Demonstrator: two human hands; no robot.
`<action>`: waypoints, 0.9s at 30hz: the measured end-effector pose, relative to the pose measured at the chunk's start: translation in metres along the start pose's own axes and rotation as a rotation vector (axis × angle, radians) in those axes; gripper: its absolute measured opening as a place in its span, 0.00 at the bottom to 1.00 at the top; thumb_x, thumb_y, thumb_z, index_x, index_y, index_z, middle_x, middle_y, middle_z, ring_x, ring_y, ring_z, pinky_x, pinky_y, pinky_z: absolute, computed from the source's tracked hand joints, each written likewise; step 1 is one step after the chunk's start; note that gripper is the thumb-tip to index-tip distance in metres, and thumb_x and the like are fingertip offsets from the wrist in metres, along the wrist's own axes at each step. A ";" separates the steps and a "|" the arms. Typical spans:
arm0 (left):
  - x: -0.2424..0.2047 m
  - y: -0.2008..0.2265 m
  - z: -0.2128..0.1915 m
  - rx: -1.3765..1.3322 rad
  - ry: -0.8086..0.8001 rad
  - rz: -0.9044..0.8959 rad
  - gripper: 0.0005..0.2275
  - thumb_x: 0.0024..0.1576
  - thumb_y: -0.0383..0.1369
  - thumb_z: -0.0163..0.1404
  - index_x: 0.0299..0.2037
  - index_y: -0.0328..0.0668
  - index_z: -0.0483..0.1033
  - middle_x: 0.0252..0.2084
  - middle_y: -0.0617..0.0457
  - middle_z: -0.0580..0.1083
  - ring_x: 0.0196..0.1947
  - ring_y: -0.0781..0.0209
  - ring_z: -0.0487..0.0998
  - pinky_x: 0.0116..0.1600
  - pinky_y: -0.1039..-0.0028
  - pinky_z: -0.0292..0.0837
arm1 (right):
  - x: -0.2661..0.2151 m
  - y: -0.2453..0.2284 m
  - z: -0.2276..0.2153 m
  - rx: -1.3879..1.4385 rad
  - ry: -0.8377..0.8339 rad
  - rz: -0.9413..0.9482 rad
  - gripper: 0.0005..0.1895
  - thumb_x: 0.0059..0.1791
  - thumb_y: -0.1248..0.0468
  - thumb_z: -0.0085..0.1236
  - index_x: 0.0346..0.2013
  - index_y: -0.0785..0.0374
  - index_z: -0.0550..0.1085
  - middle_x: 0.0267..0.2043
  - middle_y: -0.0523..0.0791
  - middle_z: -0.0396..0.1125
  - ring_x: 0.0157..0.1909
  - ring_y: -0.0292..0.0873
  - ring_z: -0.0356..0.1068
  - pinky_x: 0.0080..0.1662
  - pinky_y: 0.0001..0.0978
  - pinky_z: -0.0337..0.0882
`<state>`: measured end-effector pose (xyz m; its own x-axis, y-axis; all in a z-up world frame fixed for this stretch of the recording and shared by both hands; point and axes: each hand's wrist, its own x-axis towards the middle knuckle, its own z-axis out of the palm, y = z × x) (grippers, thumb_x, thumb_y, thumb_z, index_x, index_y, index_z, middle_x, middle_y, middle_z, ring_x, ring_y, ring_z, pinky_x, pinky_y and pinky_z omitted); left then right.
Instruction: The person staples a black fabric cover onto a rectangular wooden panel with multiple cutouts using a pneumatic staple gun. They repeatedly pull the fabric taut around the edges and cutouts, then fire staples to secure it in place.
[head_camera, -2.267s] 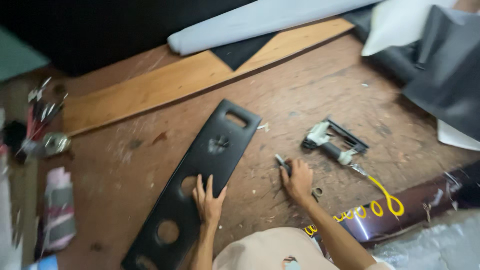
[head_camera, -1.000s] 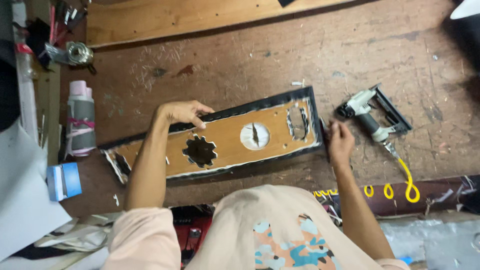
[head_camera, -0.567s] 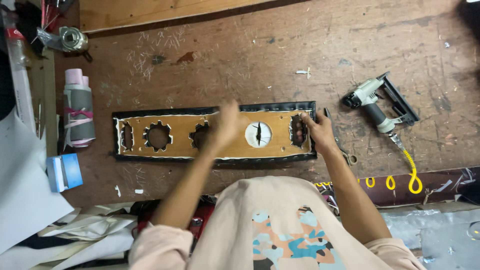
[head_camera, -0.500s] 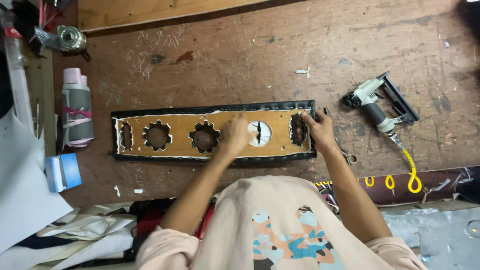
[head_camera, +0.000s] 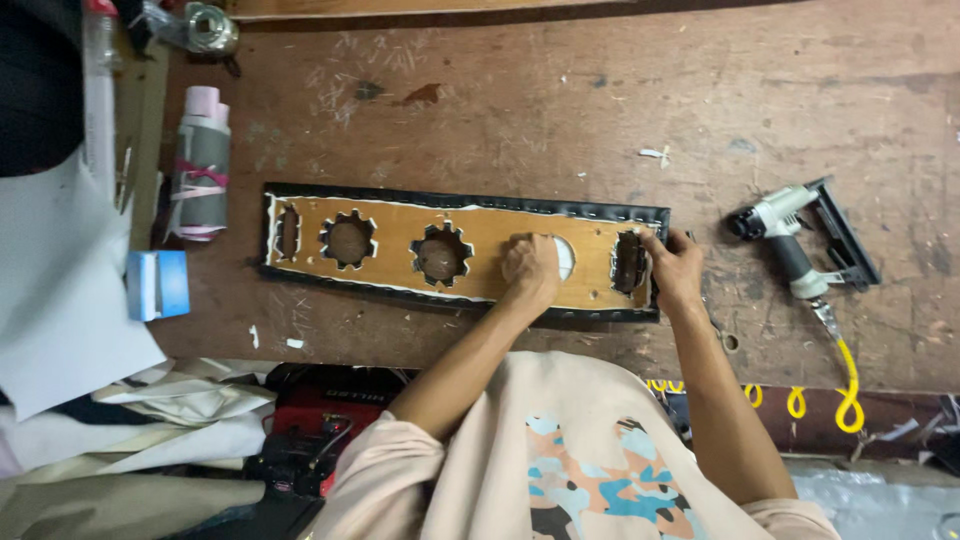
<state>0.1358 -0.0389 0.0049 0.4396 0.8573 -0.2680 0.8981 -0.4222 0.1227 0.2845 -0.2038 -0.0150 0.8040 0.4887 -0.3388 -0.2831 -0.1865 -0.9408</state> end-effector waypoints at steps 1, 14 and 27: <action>0.001 0.001 -0.002 -0.001 -0.003 0.018 0.14 0.62 0.37 0.45 0.40 0.36 0.82 0.41 0.37 0.79 0.41 0.47 0.83 0.41 0.63 0.79 | 0.003 0.004 0.000 0.005 -0.001 -0.009 0.12 0.52 0.65 0.62 0.45 0.72 0.77 0.40 0.44 0.74 0.38 0.34 0.69 0.40 0.29 0.69; 0.051 0.010 -0.022 0.056 -0.232 0.027 0.09 0.60 0.31 0.49 0.45 0.45 0.83 0.46 0.47 0.81 0.47 0.51 0.83 0.43 0.65 0.81 | 0.062 -0.021 0.028 -0.364 0.032 -0.206 0.17 0.46 0.65 0.66 0.45 0.73 0.77 0.41 0.53 0.76 0.39 0.41 0.75 0.43 0.33 0.73; 0.075 0.026 -0.027 0.195 -0.321 0.007 0.07 0.58 0.32 0.54 0.43 0.47 0.84 0.43 0.52 0.82 0.43 0.57 0.84 0.34 0.64 0.82 | 0.070 -0.020 0.052 -0.879 0.237 -0.465 0.26 0.49 0.64 0.62 0.60 0.71 0.69 0.51 0.63 0.61 0.52 0.62 0.62 0.51 0.49 0.65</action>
<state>0.1923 0.0223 0.0135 0.3929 0.7311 -0.5578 0.8632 -0.5024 -0.0504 0.3193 -0.1217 -0.0204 0.8461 0.5089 0.1586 0.4907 -0.6274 -0.6046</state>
